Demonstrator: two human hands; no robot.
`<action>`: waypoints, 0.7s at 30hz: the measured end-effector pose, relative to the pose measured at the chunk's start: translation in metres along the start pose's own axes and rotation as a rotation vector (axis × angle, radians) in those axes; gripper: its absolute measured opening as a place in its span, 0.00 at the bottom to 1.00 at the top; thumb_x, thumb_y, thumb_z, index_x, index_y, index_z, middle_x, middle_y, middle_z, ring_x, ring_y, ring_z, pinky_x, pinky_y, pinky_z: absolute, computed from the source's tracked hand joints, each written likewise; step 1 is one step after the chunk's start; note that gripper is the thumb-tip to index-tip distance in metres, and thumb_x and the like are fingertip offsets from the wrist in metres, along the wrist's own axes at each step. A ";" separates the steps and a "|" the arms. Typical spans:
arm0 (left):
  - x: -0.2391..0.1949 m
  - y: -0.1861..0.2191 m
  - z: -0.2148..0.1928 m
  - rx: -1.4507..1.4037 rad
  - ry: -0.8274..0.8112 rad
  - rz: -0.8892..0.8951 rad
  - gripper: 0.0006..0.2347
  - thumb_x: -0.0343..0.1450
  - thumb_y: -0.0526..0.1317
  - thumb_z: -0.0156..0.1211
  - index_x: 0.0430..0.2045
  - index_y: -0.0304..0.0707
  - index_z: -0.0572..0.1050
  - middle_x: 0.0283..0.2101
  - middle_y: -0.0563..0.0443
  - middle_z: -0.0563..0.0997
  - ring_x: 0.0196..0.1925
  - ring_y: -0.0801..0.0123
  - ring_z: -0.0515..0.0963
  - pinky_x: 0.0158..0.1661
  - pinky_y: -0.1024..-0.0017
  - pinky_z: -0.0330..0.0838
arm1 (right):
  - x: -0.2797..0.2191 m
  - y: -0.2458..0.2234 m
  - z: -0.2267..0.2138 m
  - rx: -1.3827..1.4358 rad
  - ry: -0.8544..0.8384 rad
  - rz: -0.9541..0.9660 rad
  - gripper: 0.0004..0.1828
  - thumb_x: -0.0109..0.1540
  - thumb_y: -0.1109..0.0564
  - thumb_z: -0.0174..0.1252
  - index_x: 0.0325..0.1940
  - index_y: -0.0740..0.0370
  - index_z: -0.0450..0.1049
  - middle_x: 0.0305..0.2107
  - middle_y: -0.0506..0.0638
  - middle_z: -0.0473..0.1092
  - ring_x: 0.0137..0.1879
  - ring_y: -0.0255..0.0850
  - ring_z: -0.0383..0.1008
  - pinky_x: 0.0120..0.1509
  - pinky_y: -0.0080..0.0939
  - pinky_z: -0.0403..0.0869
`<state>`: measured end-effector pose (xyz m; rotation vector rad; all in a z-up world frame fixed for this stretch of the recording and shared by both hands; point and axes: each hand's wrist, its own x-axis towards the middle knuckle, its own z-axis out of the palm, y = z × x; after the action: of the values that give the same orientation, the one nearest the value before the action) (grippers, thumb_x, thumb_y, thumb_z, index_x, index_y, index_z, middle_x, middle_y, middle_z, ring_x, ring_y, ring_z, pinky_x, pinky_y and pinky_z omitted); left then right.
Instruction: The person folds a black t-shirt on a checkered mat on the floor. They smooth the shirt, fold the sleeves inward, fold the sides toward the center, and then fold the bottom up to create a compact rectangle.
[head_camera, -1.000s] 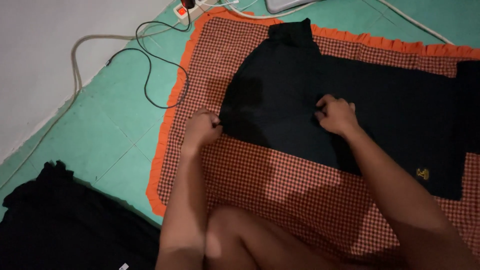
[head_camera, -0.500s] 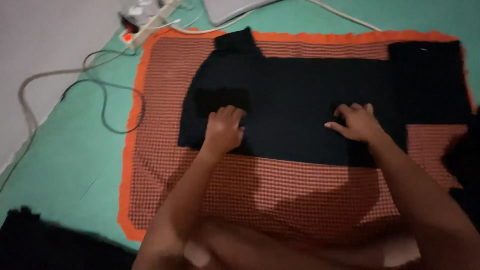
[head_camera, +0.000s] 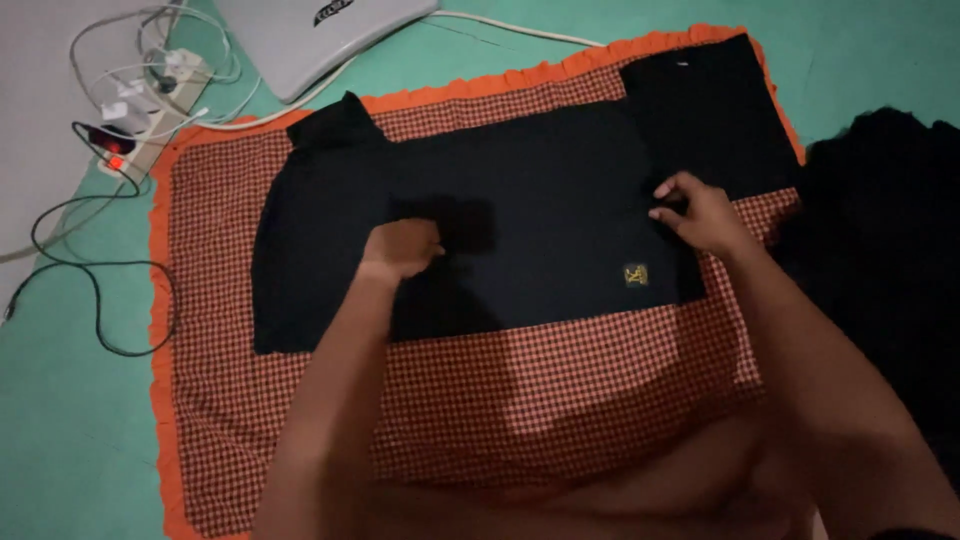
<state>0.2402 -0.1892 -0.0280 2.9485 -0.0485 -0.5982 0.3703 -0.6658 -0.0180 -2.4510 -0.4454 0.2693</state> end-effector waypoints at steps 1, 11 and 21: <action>-0.006 0.000 -0.007 0.006 -0.003 0.003 0.14 0.76 0.53 0.51 0.46 0.50 0.78 0.48 0.54 0.83 0.49 0.56 0.84 0.47 0.62 0.75 | 0.002 0.002 0.002 0.005 0.003 0.005 0.18 0.61 0.56 0.68 0.54 0.53 0.74 0.46 0.55 0.78 0.61 0.57 0.75 0.64 0.62 0.69; -0.012 -0.008 0.008 -0.046 0.154 -0.118 0.13 0.74 0.55 0.54 0.41 0.51 0.77 0.44 0.52 0.82 0.41 0.54 0.85 0.41 0.58 0.78 | 0.025 0.049 0.049 -0.310 0.205 -0.144 0.09 0.68 0.53 0.62 0.51 0.47 0.72 0.48 0.49 0.71 0.55 0.50 0.76 0.59 0.48 0.76; -0.042 0.034 0.028 0.018 0.973 -0.008 0.12 0.71 0.42 0.55 0.45 0.38 0.76 0.51 0.34 0.74 0.38 0.41 0.78 0.30 0.49 0.73 | -0.071 -0.079 0.067 -0.413 0.062 -0.503 0.39 0.69 0.35 0.45 0.79 0.56 0.56 0.76 0.62 0.49 0.79 0.65 0.47 0.77 0.68 0.52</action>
<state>0.1902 -0.2244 -0.0329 2.9041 0.0571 0.8543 0.2653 -0.5970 -0.0160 -2.6173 -1.1588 -0.1255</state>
